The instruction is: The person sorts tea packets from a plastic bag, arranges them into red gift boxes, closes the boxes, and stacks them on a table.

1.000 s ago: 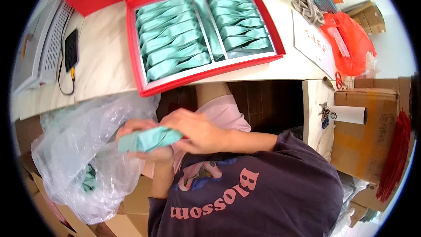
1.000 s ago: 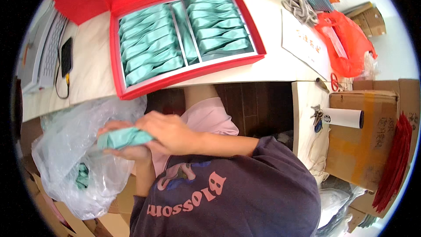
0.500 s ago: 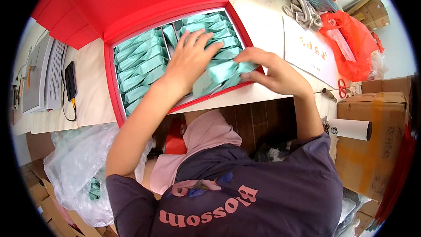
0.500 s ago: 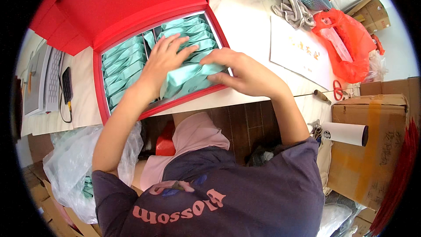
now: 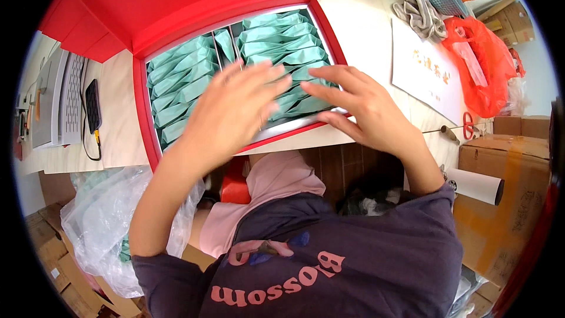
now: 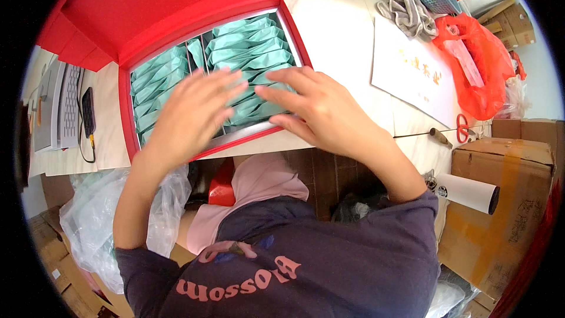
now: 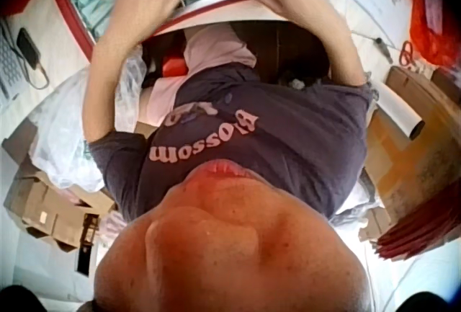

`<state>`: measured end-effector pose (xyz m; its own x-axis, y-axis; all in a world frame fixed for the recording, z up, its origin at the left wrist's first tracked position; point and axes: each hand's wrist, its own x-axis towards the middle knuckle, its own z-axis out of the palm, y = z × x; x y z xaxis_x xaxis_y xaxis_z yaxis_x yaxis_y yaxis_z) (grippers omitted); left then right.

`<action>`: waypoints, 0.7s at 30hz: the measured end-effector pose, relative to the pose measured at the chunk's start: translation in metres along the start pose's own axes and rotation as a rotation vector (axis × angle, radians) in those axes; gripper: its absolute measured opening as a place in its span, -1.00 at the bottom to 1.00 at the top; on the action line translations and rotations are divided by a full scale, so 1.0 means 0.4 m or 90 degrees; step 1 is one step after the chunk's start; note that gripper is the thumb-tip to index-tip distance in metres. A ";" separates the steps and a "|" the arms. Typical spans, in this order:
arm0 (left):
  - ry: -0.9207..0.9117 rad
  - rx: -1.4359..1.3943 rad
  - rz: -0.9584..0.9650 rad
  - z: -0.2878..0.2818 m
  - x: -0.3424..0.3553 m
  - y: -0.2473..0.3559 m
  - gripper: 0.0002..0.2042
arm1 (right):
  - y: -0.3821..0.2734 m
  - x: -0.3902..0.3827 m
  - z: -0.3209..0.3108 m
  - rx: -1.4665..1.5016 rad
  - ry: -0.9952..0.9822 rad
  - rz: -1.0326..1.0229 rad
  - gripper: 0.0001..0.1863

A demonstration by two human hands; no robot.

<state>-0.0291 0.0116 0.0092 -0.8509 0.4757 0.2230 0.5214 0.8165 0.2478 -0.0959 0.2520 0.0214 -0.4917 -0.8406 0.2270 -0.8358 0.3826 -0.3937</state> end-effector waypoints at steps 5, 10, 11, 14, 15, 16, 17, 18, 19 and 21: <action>-0.076 -0.090 0.002 0.040 -0.072 0.052 -0.62 | -0.001 -0.052 0.031 -0.025 -0.031 -0.033 -0.65; 0.004 -0.109 0.005 -0.006 -0.039 0.021 -0.74 | 0.029 -0.011 0.004 0.027 -0.030 0.007 -0.73; 0.042 -0.089 0.012 -0.010 -0.017 0.000 -0.77 | 0.043 0.012 0.004 0.008 0.032 -0.004 -0.75; 0.125 -0.022 -0.100 -0.030 0.067 -0.095 -0.87 | 0.119 0.116 0.031 -0.072 0.164 -0.035 -0.78; 0.208 0.018 -0.116 -0.024 0.078 -0.144 -0.87 | 0.133 0.159 0.050 -0.075 0.176 -0.045 -0.77; 0.194 0.013 -0.170 -0.015 0.099 -0.180 -0.88 | 0.151 0.194 0.065 -0.088 0.185 -0.048 -0.75; 0.181 0.003 -0.222 -0.004 0.118 -0.209 -0.89 | 0.167 0.216 0.080 -0.104 0.193 -0.048 -0.73; 0.147 0.011 -0.231 0.008 0.133 -0.220 -0.89 | 0.176 0.228 0.090 -0.112 0.180 -0.050 -0.71; 0.114 0.019 -0.240 0.017 0.149 -0.225 -0.89 | 0.185 0.238 0.098 -0.119 0.168 -0.052 -0.69; 0.083 0.042 -0.271 0.043 0.170 -0.223 -0.88 | 0.201 0.238 0.131 -0.162 0.183 -0.087 -0.64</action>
<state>-0.1346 -0.0234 -0.0138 -0.9713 0.0518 0.2320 0.1185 0.9516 0.2837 -0.1973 0.1826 -0.0352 -0.3907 -0.7620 0.5165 -0.9139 0.3883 -0.1186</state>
